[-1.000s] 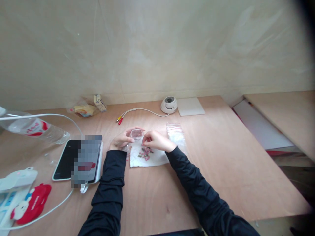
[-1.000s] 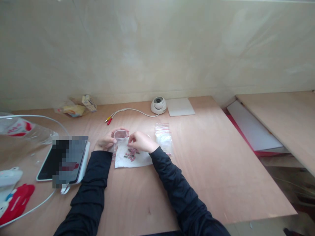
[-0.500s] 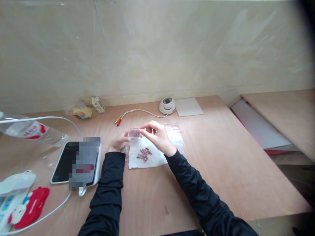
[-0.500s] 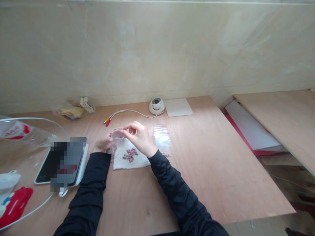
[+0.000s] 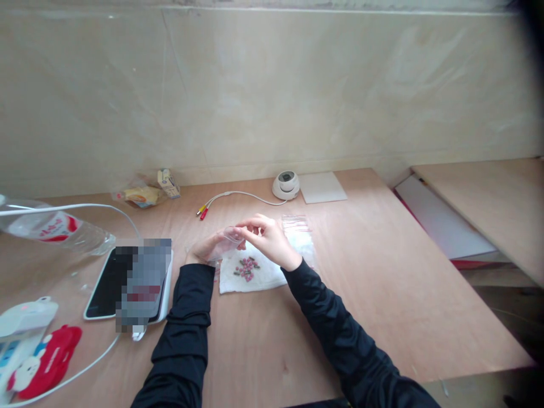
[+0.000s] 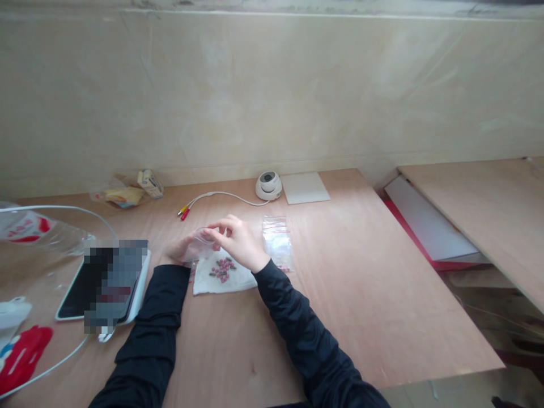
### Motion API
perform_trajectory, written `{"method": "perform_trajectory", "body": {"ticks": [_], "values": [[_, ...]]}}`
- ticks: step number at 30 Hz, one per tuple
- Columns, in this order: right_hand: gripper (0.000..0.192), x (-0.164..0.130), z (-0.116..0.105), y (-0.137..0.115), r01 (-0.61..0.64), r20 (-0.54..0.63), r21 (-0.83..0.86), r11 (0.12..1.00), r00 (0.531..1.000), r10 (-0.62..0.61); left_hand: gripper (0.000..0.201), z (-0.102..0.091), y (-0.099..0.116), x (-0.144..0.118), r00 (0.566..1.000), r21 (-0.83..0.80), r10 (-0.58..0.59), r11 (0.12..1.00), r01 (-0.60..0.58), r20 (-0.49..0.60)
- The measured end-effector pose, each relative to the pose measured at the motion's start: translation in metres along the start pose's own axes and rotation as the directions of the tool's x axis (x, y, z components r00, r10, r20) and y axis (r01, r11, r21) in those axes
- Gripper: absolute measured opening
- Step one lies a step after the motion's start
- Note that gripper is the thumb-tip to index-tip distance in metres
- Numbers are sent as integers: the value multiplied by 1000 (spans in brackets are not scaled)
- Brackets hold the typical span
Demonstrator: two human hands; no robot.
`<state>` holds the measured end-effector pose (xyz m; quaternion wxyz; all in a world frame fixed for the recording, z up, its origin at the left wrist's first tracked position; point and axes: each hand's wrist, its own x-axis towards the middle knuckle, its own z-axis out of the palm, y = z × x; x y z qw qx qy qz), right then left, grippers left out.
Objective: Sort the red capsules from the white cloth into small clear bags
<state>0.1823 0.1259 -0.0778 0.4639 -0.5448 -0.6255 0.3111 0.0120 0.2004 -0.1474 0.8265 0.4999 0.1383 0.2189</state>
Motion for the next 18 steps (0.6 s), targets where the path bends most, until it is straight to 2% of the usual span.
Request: {"method": "perform_trajectory", "body": {"ticks": [4, 6, 7, 9, 11, 13, 15, 18], "values": [[21, 2, -9, 5, 31, -43, -10, 999, 999, -32, 56, -2, 3, -2, 1000, -7, 14, 1000, -14, -24], [19, 4, -17, 8, 13, -29, -36, 999, 999, -14, 60, -3, 4, -2, 999, -13, 6, 1000, -7, -37], [18, 4, -21, 10, -10, 13, -64, 998, 1000, 10, 61, -3, 5, -2, 999, -16, -1, 1000, 0, -40], [13, 4, -26, 15, -62, 170, -149, 987, 981, 87, 62, -4, 4, -2, 999, -18, -9, 1000, 8, -46], [10, 2, -26, 20, -92, 360, -240, 967, 916, 176, 62, -4, 4, -2, 998, -15, -11, 1000, 10, -54], [13, 1, -21, 26, -92, 482, -297, 950, 845, 232, 61, -2, 4, -2, 998, -15, -6, 1000, 5, -67], [16, -1, -13, 30, -80, 531, -318, 945, 810, 247, 59, -1, 4, -2, 997, -28, -3, 1000, 1, -76], [15, -2, -2, 34, -68, 530, -346, 936, 809, 255, 57, 0, 5, -2, 997, -54, -11, 999, 7, -80]]}}
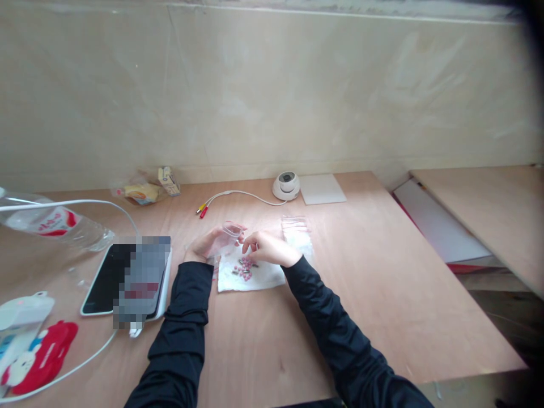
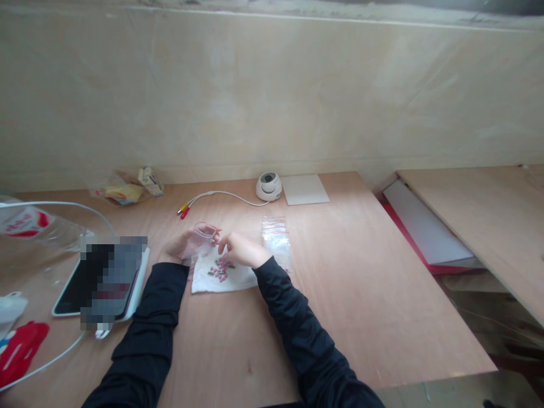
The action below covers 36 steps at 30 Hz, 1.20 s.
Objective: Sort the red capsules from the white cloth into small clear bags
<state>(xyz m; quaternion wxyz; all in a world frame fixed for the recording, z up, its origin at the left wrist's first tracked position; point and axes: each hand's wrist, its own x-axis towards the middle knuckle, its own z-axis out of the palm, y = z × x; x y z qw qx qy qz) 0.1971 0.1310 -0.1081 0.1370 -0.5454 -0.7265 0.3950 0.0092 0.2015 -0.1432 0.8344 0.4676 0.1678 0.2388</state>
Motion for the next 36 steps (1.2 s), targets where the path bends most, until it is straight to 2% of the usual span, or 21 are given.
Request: {"method": "perform_trajectory", "body": {"ticks": [5, 13, 19, 21, 23, 24, 26, 28, 29, 32, 36], "values": [[10, 4, 10, -3, -60, 19, -54, 997, 998, 61, 58, 1, 1, 0, 1000, -6, -6, 1000, 6, -5], [6, 4, 15, -10, -38, 8, -194, 980, 999, 40, 62, -2, -2, 0, 1000, -4, -10, 1000, 10, -1], [3, 4, 9, -2, -57, 35, -107, 993, 997, 61, 60, -8, -5, -1, 1000, 12, -18, 1000, 18, -7], [5, 2, 4, 0, -62, -69, -76, 995, 996, 57, 58, -9, -5, -1, 1000, 26, -11, 1000, 12, -13], [9, 1, -3, 0, -66, -272, -46, 997, 961, 51, 57, -8, -4, -2, 1000, 25, -13, 1000, 13, -10], [12, 0, -5, -1, -59, -387, -17, 998, 921, 48, 57, -7, -3, -2, 1000, 19, -16, 1000, 16, -5], [16, -1, -10, -5, -2, -583, 61, 998, 812, 37, 57, -5, -2, -2, 1000, 7, -12, 1000, 12, 5], [20, -3, -12, -11, 97, -695, 128, 987, 718, 20, 57, -4, 0, -3, 1000, 6, 1, 1000, -1, 12], [22, -4, -12, -15, 141, -721, 152, 978, 693, 12, 57, -4, 0, -3, 1000, 10, 4, 1000, -4, 17], [25, -5, -10, -23, 217, -730, 188, 958, 683, -11, 56, -6, -2, -3, 999, 28, 5, 1000, -6, 32], [26, -4, -5, -26, 289, -622, 178, 941, 774, -119, 45, -12, -7, -2, 998, 31, 41, 999, -42, 38]]}}
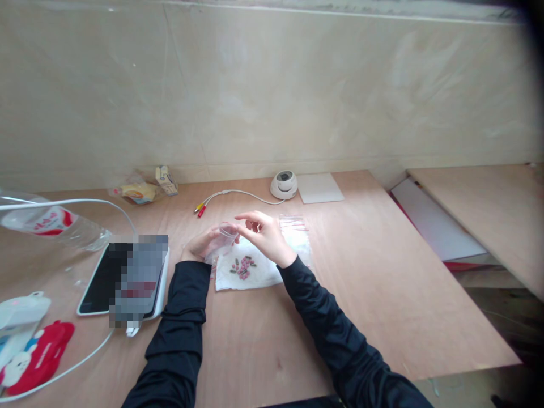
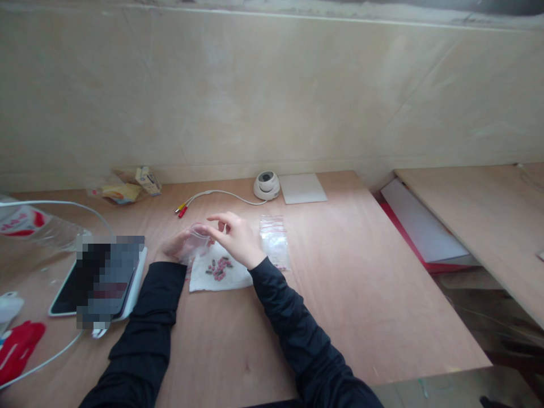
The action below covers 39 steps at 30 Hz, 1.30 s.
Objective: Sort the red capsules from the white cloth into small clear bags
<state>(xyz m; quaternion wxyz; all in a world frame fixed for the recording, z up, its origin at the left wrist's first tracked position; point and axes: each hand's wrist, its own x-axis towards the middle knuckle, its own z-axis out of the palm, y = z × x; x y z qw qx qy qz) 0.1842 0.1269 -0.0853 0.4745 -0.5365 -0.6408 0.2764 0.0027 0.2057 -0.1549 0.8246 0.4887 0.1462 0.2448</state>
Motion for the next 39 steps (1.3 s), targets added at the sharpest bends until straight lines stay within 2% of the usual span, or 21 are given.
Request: {"method": "perform_trajectory", "body": {"ticks": [2, 7, 10, 12, 14, 16, 17, 23, 26, 28, 32, 39], "values": [[26, 0, 0, 1, 10, 56, 14, 1000, 998, -10, 42, -2, -1, 0, 1000, -3, 7, 1000, -7, -4], [22, 2, -8, 0, -31, 11, -31, 999, 999, 31, 53, -1, 1, 0, 1000, 9, -24, 1000, 24, 6], [21, 1, -13, 1, -70, 115, -85, 994, 990, 80, 53, 2, 3, 0, 1000, 0, -26, 1000, 26, -8], [17, 0, -14, 2, -87, 284, -119, 989, 952, 117, 54, 4, 5, -1, 1000, -6, -21, 1000, 21, -17], [12, -2, -14, 1, -93, 458, -147, 985, 876, 151, 56, 6, 6, 0, 1000, 3, -23, 1000, 23, -12], [10, -2, -12, 1, -84, 559, -175, 981, 811, 170, 57, 7, 7, 0, 1000, 14, -25, 1000, 25, -4], [10, -2, -11, 0, -74, 583, -191, 979, 794, 174, 57, 8, 8, 0, 1000, 18, -26, 999, 26, -1], [10, -6, 5, -2, 16, 574, -372, 928, 790, 216, 58, 4, 6, 1, 999, -5, -47, 999, 47, 6], [8, -10, 14, -2, 45, 587, -456, 889, 766, 262, 59, 4, 6, 1, 998, -11, -55, 998, 55, 3], [6, -12, 17, -1, 49, 593, -472, 880, 756, 276, 58, 5, 7, 2, 999, -13, -52, 999, 52, -2], [5, -14, 20, -2, 53, 578, -486, 872, 768, 276, 55, 8, 7, 2, 999, -27, -48, 998, 48, -8], [10, -16, 25, -7, 89, 572, -561, 823, 761, 307, 59, 4, 4, 2, 996, -67, -83, 994, 84, 12]]}}
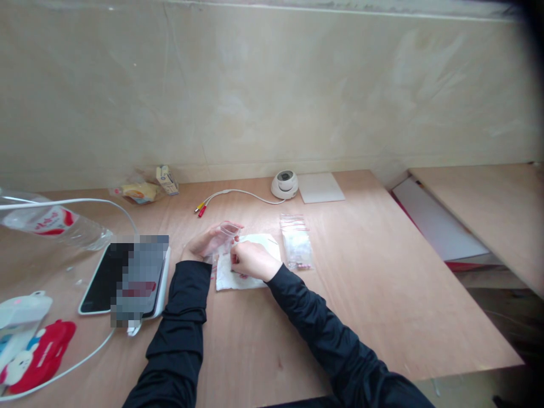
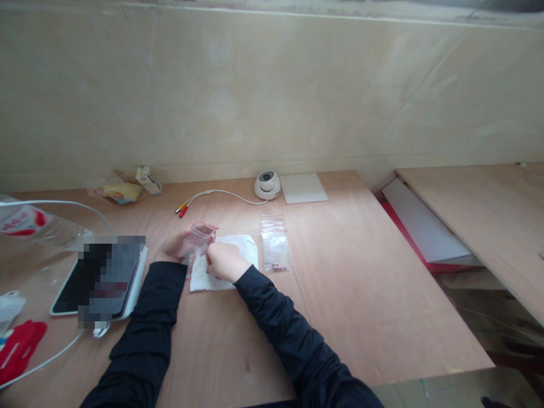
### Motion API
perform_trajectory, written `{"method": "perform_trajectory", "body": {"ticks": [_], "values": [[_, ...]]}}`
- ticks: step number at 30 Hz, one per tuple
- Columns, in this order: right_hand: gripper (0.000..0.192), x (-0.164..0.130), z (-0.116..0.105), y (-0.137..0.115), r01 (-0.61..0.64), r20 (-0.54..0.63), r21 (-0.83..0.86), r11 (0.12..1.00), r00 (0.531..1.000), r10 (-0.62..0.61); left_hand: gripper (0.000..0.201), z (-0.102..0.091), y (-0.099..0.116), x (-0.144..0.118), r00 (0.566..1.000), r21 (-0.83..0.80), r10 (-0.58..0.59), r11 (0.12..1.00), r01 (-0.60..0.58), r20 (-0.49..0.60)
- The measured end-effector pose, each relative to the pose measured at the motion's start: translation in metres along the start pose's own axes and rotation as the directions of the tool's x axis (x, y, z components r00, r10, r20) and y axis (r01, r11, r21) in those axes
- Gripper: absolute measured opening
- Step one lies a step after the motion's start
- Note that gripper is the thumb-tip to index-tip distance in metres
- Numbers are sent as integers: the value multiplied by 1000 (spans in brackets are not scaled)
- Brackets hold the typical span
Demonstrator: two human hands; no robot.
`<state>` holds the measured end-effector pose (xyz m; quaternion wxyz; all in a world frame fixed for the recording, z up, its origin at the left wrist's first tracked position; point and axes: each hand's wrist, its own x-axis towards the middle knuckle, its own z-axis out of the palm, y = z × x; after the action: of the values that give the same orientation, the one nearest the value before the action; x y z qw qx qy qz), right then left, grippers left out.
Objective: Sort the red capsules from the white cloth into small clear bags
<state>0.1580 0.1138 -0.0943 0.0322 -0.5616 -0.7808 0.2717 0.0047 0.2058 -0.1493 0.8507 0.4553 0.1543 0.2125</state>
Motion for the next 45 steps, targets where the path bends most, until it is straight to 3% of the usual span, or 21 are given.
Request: {"method": "perform_trajectory", "body": {"ticks": [8, 12, 15, 20, 22, 28, 33, 37, 41, 45], "values": [[12, -3, -7, 2, 33, -41, 51, 998, 999, -31, 57, 1, 1, -1, 1000, 33, 24, 999, -24, -9], [9, -7, -20, 11, 141, -114, 275, 951, 987, -113, 56, 2, 1, -1, 998, 69, 54, 996, -53, -18], [10, -10, -29, 16, 227, -174, 508, 831, 972, -160, 55, 1, 0, -2, 997, 65, 73, 995, -72, -21], [26, -10, -33, 17, 288, -450, 661, 693, 891, 58, 45, -3, -4, -3, 997, 9, 70, 998, -69, -45], [28, -9, -31, 14, 277, -490, 656, 702, 864, 117, 44, -5, -6, -3, 997, 12, 65, 998, -65, -38], [28, -4, -24, 14, 277, -519, 592, 757, 850, 95, 43, -7, -8, -2, 997, 32, 75, 997, -74, -24], [24, -4, -27, 24, 259, -569, 575, 776, 808, 152, 51, -4, -4, -2, 998, 70, 62, 996, -61, -11], [21, -8, -31, 32, 133, -494, 517, 846, 853, 168, 55, -1, -1, -3, 998, 93, 56, 994, -55, -6], [14, -10, -30, 35, -36, -227, 373, 927, 965, 129, 53, 1, 1, -3, 998, 92, 52, 994, -50, -22], [8, -9, -25, 28, -128, -38, 206, 970, 990, 139, 55, 2, 1, -2, 999, 94, 49, 994, -47, -19]]}}
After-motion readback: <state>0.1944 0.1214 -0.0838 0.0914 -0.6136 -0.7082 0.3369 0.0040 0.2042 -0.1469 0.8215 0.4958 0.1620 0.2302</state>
